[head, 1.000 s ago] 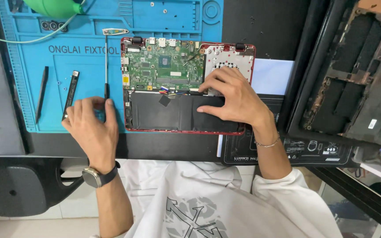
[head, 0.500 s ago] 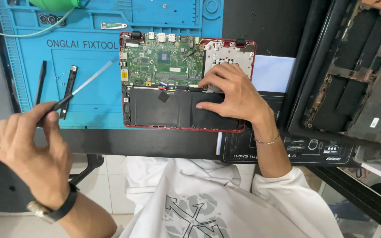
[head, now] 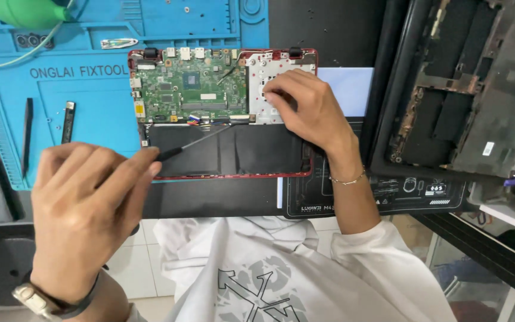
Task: The person disassembles a red Acer laptop by removing the bottom cover and unscrewing internal components. They manipulate the motherboard and battery area with a screwdriver and pry tool, then reposition the chassis and continue working on internal parts.
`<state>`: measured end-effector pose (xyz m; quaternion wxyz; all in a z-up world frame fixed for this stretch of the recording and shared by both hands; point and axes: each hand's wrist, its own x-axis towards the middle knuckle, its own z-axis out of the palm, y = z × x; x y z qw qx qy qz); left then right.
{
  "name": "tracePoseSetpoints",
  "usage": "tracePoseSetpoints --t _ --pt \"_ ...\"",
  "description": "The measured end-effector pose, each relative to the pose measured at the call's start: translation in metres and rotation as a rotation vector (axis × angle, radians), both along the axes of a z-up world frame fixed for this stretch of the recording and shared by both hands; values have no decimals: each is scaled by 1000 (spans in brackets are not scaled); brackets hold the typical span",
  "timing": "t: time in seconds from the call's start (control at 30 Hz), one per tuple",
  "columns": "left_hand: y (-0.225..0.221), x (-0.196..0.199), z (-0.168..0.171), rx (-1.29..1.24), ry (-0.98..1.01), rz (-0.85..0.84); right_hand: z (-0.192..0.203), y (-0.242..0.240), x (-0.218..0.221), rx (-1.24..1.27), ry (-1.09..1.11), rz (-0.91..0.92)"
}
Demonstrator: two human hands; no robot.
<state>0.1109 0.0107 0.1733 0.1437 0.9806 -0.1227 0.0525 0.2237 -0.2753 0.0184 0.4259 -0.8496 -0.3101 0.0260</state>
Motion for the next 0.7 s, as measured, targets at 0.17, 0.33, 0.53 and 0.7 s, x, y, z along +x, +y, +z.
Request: tracePoseSetpoints --t 0.17,0.33,0.53,0.7 --pt "-32 25 -1 -21 -17 -186 -6 -2 0 84 -83 -86" --pt "-35 20 -33 -205 20 -55 2 -2 5 -88 -188 -414" --pt "-33 12 -104 -439 58 756 -14 -3 4 212 120 -526" --pt "3 -8 -161 -539 -24 646 -21 6 0 468 305 -481"
